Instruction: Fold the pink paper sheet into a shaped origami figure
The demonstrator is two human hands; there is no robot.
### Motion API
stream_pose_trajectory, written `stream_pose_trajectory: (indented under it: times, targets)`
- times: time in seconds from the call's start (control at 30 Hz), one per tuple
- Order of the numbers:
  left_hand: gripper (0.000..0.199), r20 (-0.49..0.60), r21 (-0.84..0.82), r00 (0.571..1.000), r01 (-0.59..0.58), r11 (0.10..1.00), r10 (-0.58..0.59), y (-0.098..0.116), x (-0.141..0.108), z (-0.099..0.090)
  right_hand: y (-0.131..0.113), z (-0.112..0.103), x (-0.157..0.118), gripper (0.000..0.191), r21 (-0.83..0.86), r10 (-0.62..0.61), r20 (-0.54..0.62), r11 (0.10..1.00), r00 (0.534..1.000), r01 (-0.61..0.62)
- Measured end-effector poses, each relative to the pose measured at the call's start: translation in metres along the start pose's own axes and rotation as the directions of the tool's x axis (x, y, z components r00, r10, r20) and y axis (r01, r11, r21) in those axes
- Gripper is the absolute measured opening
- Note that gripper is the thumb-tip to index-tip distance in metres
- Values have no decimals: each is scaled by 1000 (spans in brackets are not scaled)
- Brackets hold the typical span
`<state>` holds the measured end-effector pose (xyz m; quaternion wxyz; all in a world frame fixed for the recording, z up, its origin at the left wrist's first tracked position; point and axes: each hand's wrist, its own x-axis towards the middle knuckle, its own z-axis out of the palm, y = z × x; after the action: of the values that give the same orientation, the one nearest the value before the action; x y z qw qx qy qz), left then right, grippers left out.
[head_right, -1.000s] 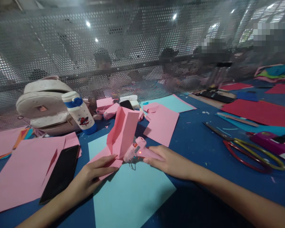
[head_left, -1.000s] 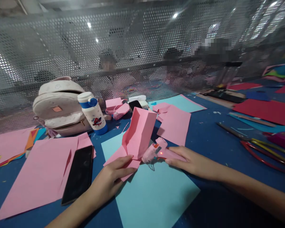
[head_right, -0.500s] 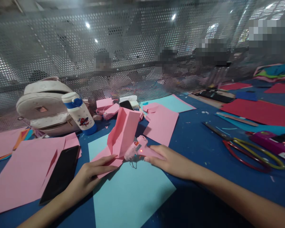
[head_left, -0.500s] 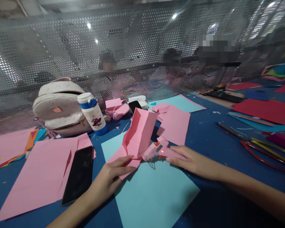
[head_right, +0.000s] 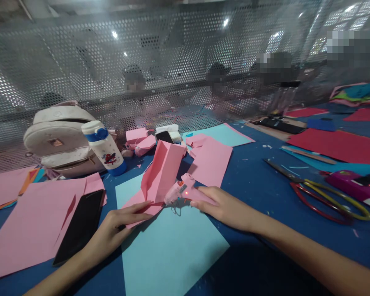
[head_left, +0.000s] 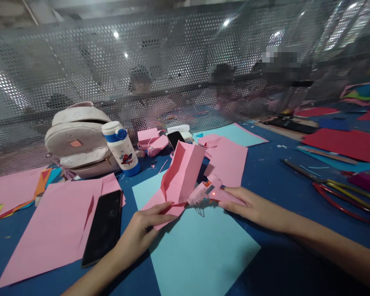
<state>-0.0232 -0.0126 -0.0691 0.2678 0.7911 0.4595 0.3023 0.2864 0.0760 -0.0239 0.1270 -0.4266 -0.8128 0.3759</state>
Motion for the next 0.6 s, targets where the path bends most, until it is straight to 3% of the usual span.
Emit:
stream_pose_trajectory:
  times: [0.37, 0.6]
  targets:
    - [47, 3, 6, 1000, -16, 1000, 16, 0, -2, -1, 4, -1, -3, 68, -122, -13, -101, 992, 995, 1]
    - [48, -8, 7, 1000, -14, 1000, 14, -3, -1, 0, -3, -1, -4, 56, -177, -72, -71, 982, 995, 58]
